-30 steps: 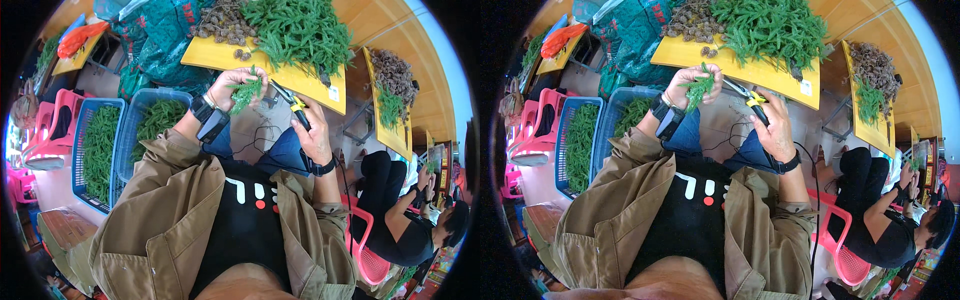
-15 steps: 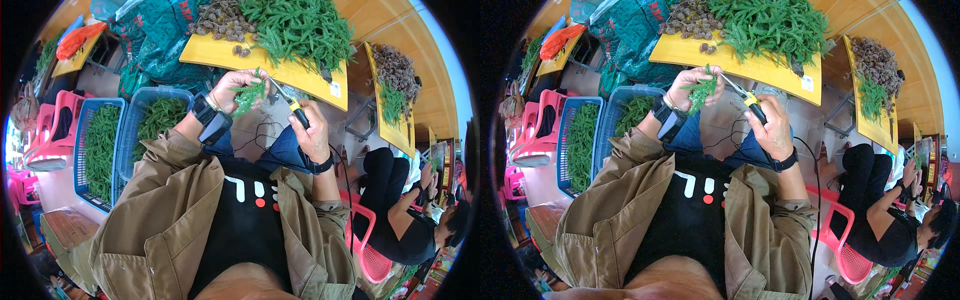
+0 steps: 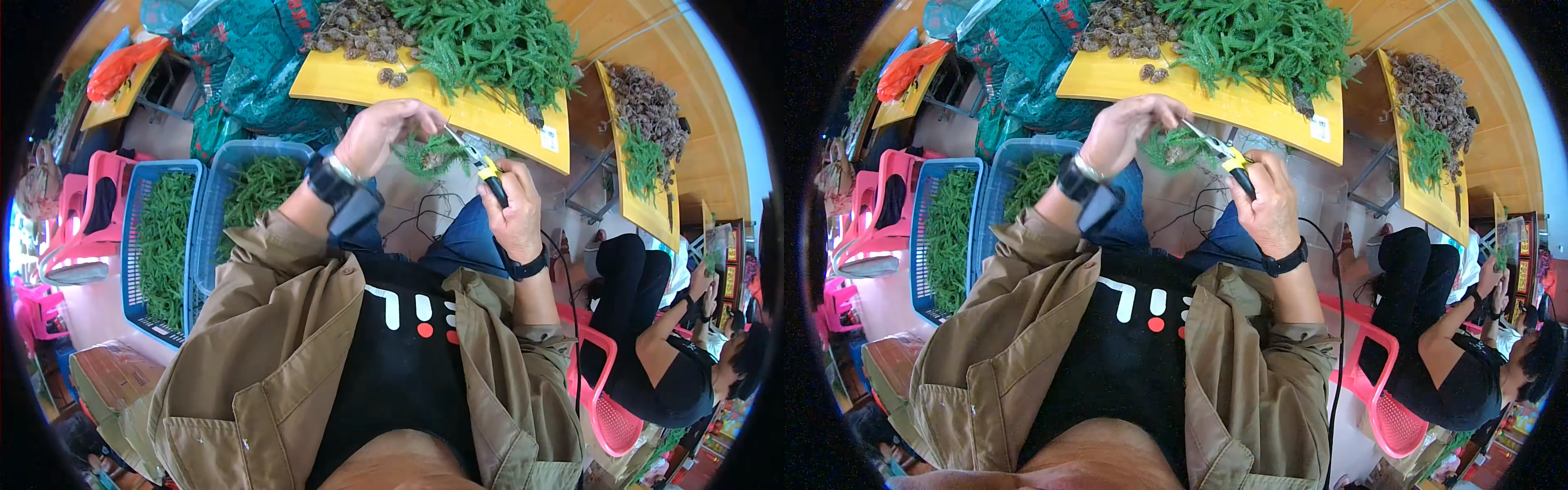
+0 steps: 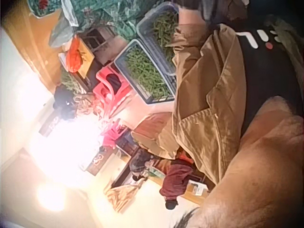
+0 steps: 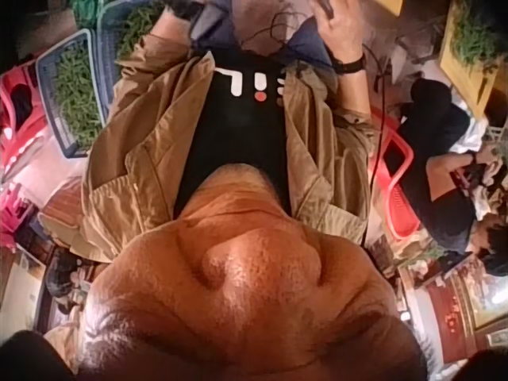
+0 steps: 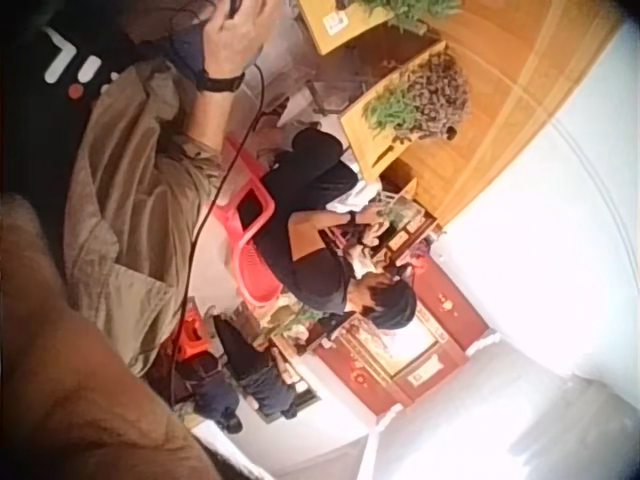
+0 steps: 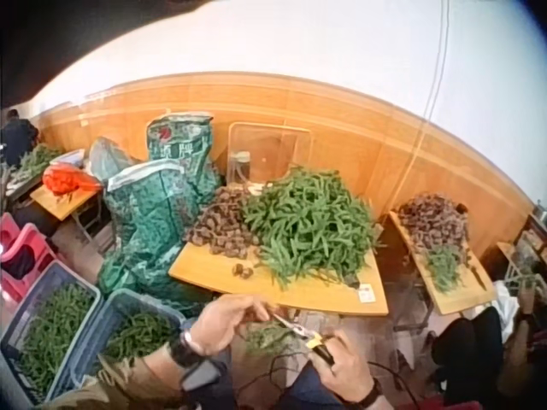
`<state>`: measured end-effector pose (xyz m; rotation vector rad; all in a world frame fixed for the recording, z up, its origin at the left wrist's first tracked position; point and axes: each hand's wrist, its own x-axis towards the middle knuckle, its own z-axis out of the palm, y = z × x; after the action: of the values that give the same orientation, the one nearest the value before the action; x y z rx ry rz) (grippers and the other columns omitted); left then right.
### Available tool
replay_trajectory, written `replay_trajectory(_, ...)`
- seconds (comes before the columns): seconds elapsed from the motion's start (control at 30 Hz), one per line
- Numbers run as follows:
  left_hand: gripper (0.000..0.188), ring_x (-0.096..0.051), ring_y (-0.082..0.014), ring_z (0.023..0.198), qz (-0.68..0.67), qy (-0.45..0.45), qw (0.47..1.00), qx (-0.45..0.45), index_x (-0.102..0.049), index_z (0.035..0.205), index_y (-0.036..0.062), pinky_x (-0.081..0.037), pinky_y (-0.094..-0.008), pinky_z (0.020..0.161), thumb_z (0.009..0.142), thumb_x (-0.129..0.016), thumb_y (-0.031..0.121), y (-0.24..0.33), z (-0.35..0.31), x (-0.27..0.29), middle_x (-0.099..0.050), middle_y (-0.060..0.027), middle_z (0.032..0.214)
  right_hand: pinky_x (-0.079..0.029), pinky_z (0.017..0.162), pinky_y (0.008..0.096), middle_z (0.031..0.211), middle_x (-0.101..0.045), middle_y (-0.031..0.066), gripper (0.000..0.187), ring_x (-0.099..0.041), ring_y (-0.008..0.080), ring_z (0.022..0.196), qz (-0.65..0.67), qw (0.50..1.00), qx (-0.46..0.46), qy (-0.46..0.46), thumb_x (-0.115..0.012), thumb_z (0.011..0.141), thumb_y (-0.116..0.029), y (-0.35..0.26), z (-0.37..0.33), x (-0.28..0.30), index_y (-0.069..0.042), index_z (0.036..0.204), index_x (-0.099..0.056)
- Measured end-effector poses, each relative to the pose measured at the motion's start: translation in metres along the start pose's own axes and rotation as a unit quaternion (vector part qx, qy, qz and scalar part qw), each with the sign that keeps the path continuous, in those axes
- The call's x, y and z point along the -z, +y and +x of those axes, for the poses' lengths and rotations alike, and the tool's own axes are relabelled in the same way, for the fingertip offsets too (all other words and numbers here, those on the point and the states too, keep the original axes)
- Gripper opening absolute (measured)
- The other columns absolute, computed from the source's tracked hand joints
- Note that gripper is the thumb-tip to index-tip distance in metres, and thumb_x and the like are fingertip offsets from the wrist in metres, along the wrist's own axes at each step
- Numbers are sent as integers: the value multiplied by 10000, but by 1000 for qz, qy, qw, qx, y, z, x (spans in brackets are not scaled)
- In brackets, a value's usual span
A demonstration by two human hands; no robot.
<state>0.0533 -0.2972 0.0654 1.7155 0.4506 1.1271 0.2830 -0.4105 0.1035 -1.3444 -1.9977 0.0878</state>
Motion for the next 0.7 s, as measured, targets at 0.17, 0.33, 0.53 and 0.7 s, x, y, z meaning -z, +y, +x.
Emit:
replay_trajectory(0.17,370,-603,-266,993,-473,-83,838,259,-550,1140,-35,-472,-360,879,882,-564,230,7,0,-10,-613,-179,1017,-477,763,376,1023,-579,161,186,-587,350,881,5,1000,15,-6,-693,785,-73,5,-4,-5,13,904,-579)
replay_trajectory(0.33,311,-603,-247,961,-475,-60,833,276,-569,1044,-30,-468,-362,838,878,-572,233,2,-8,-13,-616,-139,996,-476,768,375,1021,-580,158,189,-586,344,888,-12,1000,19,-7,-696,783,-79,10,-5,-5,9,902,-579)
replay_trajectory(0.53,198,-598,-208,821,57,0,994,96,-612,915,6,-461,-354,743,839,-622,189,1,-7,-15,-624,-89,965,-477,752,369,1000,-590,158,172,-594,333,854,8,999,-38,-10,-686,811,-98,6,-15,-14,13,904,-593)
replay_trajectory(0.7,127,-571,-164,727,348,113,929,-45,-635,855,21,-456,-331,684,813,-646,140,5,-9,-25,-619,-62,889,-480,739,363,1000,-603,157,169,-606,320,837,147,976,-157,-27,-669,835,-113,-5,-23,-26,20,919,-606)
